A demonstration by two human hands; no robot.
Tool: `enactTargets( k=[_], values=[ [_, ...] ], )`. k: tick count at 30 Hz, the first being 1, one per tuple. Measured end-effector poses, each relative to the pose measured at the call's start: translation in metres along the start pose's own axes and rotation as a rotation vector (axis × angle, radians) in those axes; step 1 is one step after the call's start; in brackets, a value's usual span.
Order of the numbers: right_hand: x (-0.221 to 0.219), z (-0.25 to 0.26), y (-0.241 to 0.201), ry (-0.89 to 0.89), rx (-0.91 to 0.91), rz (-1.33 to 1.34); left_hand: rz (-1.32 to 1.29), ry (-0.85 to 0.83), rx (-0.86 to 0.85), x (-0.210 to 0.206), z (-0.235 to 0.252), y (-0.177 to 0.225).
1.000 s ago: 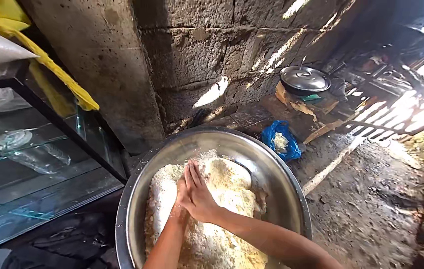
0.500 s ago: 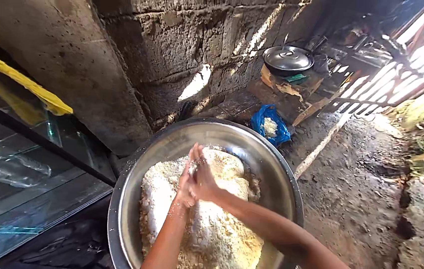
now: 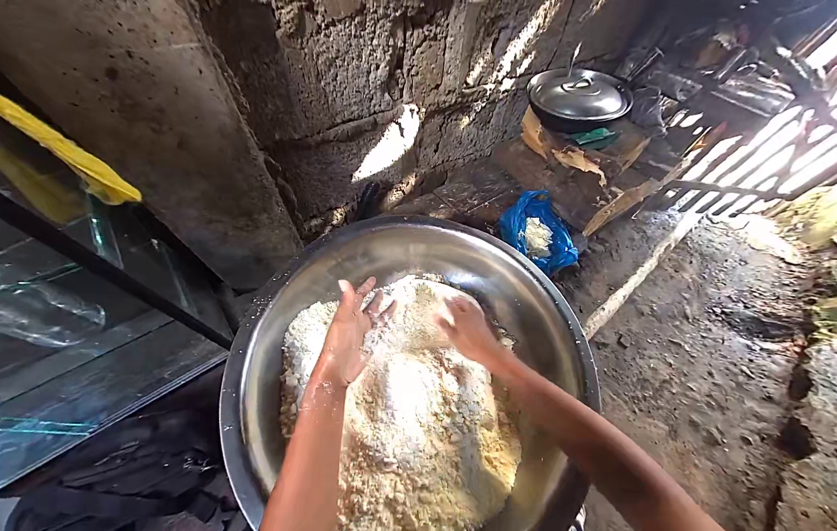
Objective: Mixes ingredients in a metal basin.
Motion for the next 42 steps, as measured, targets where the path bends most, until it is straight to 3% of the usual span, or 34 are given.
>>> enactTargets(
  k=[2, 4, 6, 8, 10, 15, 19, 22, 26, 33, 35, 37, 39, 40, 42],
  values=[
    [0.004, -0.008, 0.047, -0.073, -0.207, 0.028, 0.595, -0.101, -0.042, 0.007, -0.005, -0.006],
    [-0.002, -0.036, 0.048, -0.155, -0.252, 0.078, 1.105, -0.32, 0.025, -0.007, -0.007, -0.035],
    [-0.001, -0.056, 0.04, -0.183, -0.224, 0.113, 1.412, -0.502, 0.124, -0.036, -0.014, -0.063],
    [0.007, -0.06, 0.047, -0.187, -0.208, 0.274, 1.544, -0.519, 0.119, -0.062, -0.015, -0.072],
    [0.011, -0.058, 0.057, -0.203, -0.226, 0.386, 1.589, -0.492, 0.091, -0.075, -0.009, -0.074],
    [0.002, -0.043, 0.06, -0.248, -0.27, 0.102, 1.506, -0.468, 0.048, -0.089, 0.021, -0.085],
    [0.016, -0.067, 0.07, -0.202, -0.319, 0.44, 1.341, -0.532, -0.107, -0.112, 0.015, -0.081],
    [0.022, -0.084, 0.062, -0.222, -0.133, 0.541, 1.316, -0.616, -0.087, -0.129, 0.017, -0.079],
    [0.027, -0.097, 0.045, -0.143, 0.094, 0.263, 1.548, -0.726, -0.086, -0.146, 0.027, -0.095],
    [0.035, -0.105, 0.008, 0.079, 0.329, -0.225, 1.675, -0.64, -0.15, -0.139, 0.012, -0.085],
    [0.044, -0.102, 0.006, 0.149, 0.31, -0.295, 1.714, -0.603, -0.188, -0.141, 0.007, -0.081],
    [0.059, -0.094, 0.02, 0.168, 0.086, -0.183, 1.753, -0.566, -0.204, -0.147, -0.005, -0.073],
    [0.066, -0.089, 0.047, 0.12, -0.18, 0.155, 1.777, -0.531, -0.215, -0.15, -0.017, -0.064],
    [0.061, -0.088, 0.058, 0.074, -0.226, 0.368, 1.781, -0.515, -0.207, -0.148, -0.02, -0.062],
    [0.039, -0.089, 0.056, -0.183, -0.162, 0.652, 1.761, -0.487, -0.172, -0.139, -0.019, -0.063]
  ],
)
Point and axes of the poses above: each hand's wrist, its own z-axis towards the middle knuckle, its own x-axis out of the back of the hand, y = z × x, the point moved 9 cm from there along z, towards the middle knuckle, and after that the axes turned 11 degrees about z, right-handed, at the moved point
